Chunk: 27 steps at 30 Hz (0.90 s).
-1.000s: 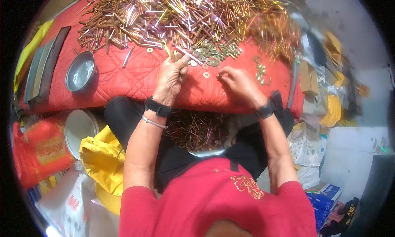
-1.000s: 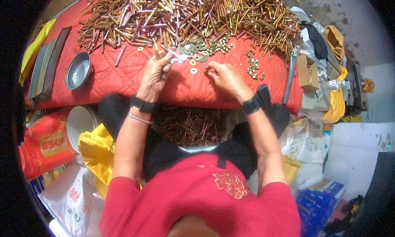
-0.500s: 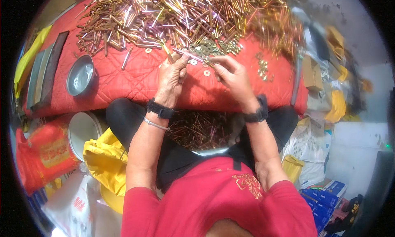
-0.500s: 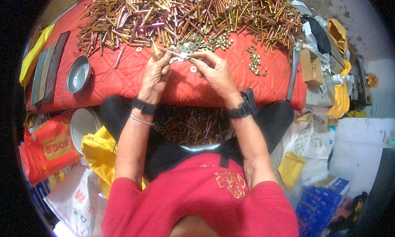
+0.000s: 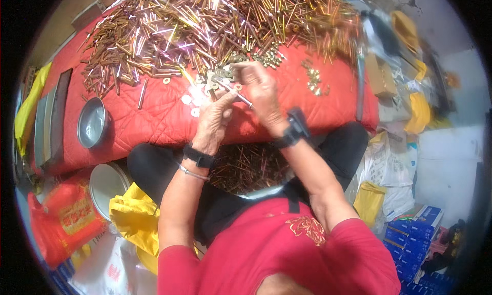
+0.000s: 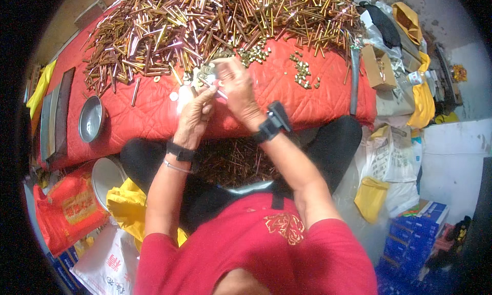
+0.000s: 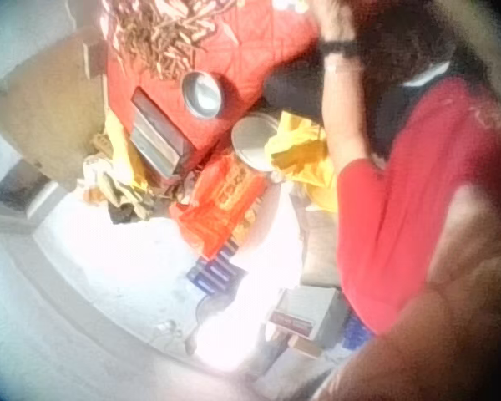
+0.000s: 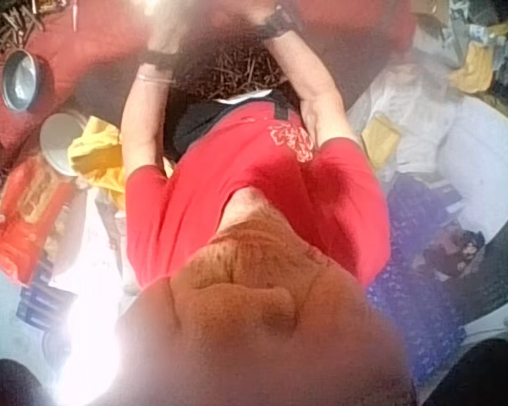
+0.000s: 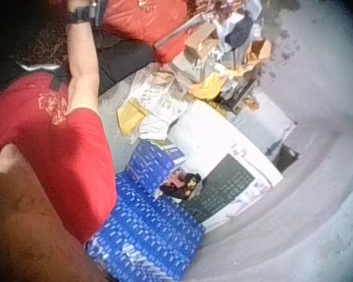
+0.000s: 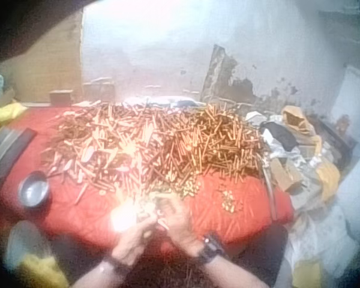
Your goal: The recorder is sitting on a padded surface and manually assembling small metal tubes and washers from a large pile.
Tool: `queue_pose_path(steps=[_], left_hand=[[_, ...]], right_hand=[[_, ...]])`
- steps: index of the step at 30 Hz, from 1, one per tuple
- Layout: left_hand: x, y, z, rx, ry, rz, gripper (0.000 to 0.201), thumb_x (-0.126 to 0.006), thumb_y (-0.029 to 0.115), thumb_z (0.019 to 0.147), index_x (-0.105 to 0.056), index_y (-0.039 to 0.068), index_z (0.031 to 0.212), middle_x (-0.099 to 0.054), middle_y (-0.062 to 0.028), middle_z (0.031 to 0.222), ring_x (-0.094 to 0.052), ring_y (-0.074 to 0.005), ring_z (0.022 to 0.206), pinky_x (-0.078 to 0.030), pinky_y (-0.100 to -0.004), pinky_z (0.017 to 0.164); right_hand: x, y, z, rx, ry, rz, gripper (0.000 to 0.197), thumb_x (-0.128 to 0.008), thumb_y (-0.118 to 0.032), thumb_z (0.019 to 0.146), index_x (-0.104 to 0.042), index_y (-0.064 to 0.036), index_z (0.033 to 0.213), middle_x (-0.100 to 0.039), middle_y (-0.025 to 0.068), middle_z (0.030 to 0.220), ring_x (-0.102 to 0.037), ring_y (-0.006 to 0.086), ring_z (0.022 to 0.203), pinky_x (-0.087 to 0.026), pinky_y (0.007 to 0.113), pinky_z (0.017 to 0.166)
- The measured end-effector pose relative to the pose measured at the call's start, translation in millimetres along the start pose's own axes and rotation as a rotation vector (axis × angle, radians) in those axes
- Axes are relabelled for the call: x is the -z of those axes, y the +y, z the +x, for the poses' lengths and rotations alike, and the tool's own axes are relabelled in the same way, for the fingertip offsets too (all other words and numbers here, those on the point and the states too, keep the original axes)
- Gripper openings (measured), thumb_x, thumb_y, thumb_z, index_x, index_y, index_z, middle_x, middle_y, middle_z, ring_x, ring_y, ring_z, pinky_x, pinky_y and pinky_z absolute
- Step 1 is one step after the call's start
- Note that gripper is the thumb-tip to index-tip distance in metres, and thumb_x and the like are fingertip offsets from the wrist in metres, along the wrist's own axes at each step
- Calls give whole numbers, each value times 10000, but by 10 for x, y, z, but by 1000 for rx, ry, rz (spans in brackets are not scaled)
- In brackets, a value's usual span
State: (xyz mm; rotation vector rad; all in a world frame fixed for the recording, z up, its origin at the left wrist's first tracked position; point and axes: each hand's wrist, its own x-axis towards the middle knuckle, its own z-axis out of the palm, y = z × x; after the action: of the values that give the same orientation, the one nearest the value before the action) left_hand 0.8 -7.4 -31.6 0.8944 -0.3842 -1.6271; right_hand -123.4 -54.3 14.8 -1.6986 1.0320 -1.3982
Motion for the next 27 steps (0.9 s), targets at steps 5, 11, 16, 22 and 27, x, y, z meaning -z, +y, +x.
queue_pose_path(steps=[5, 11, 16, 22, 27], left_hand=[[-49, 84, 148, -58, 49, -119, 147, -618, 181, 879, -620, 44, 933, -551, 52, 654, -400, -11, 449, -255, -159, 358], [19, 182, 42, -10, 131, -41, 202, -574, 260, 920, -592, 61, 954, -480, 76, 607, -381, 5, 439, -242, -137, 360], [-170, 238, -121, -174, 47, 161, 270, -568, 309, 883, -580, 80, 1026, -551, 5, 645, -431, -62, 501, -318, -209, 409], [-68, -233, 31, -308, 60, 396, 276, -680, 332, 838, -630, 69, 908, -555, 22, 657, -473, -64, 573, -363, -229, 485], [-222, -474, -476, -309, 95, 228, 256, -686, 313, 830, -632, 65, 790, -543, 35, 669, -459, -50, 609, -365, -219, 537]], right_hand=[[865, 692, 402, 87, 32, -483, 98, -608, -67, 822, -595, -6, 898, -596, 149, 848, -601, 294, 820, -485, 374, 735], [739, 1010, 546, 329, -210, -747, 135, -600, -75, 780, -535, 8, 866, -545, 201, 874, -532, 395, 823, -441, 446, 706], [845, 699, 374, -60, -434, -802, 306, -441, -165, 922, -534, 14, 1152, -571, 199, 1065, -536, 320, 1016, -406, 410, 892], [738, -26, -30, -242, -437, -329, 211, -450, -142, 944, -566, 31, 976, -543, 100, 847, -526, 195, 831, -424, 302, 751], [629, -146, -341, -240, -508, -93, 198, -474, -116, 935, -581, 38, 999, -576, 80, 942, -528, 172, 885, -429, 290, 779]])
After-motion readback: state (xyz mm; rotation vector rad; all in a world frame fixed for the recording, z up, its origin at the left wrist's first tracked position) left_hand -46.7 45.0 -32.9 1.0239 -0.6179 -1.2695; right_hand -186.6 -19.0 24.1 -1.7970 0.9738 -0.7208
